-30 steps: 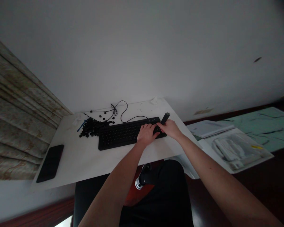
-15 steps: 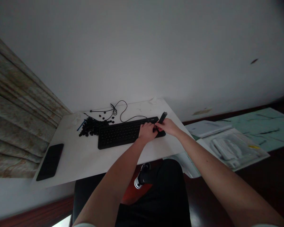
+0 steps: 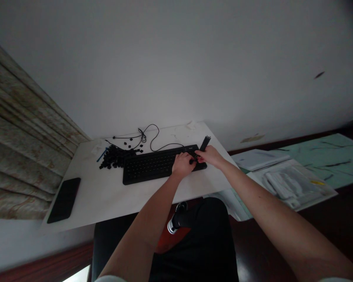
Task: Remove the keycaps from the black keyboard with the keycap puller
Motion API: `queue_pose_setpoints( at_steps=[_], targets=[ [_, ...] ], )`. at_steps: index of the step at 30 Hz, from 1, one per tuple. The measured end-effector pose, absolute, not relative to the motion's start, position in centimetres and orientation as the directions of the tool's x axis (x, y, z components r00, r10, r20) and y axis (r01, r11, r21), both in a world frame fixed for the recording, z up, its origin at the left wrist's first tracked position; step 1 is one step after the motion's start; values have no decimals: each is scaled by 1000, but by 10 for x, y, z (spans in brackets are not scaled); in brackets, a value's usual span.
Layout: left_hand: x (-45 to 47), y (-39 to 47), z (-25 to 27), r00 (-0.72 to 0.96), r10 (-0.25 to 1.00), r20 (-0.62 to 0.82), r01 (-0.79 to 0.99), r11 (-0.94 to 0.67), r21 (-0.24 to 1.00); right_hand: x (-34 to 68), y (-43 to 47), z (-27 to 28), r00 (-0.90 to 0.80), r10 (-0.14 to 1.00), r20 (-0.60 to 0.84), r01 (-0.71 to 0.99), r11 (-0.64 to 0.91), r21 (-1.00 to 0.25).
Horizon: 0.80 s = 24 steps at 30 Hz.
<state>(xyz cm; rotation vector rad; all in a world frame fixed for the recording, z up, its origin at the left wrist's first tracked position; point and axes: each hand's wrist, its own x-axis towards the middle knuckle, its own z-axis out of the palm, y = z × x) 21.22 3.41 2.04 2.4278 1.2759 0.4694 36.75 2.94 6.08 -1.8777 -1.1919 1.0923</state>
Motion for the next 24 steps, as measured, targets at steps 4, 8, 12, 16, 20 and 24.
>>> queue_pose_setpoints(
  at_steps=[4, 8, 12, 16, 20, 24],
  targets=[
    [211, 34, 19, 542, 830, 132, 707, -535, 463, 359, 29, 61, 337, 894, -294, 391, -417, -821],
    [211, 35, 17, 547, 821, 162, 697, -554, 455, 362, 20, 57, 366, 891, -270, 372, -405, -835],
    [211, 35, 17, 551, 820, 154, 702, -556, 445, 372, 15, 58, 290, 913, -286, 359, -381, -852],
    [211, 34, 20, 553, 821, 143, 702, -551, 451, 375, 18, 66, 207, 924, -320, 312, -373, -874],
    [211, 34, 22, 553, 821, 139, 702, -549, 454, 371, 27, 75, 196, 914, -355, 374, -404, -835],
    [210, 33, 23, 548, 826, 134, 709, -543, 450, 363, 37, 79, 210, 913, -351, 495, -409, -767]
  ],
)
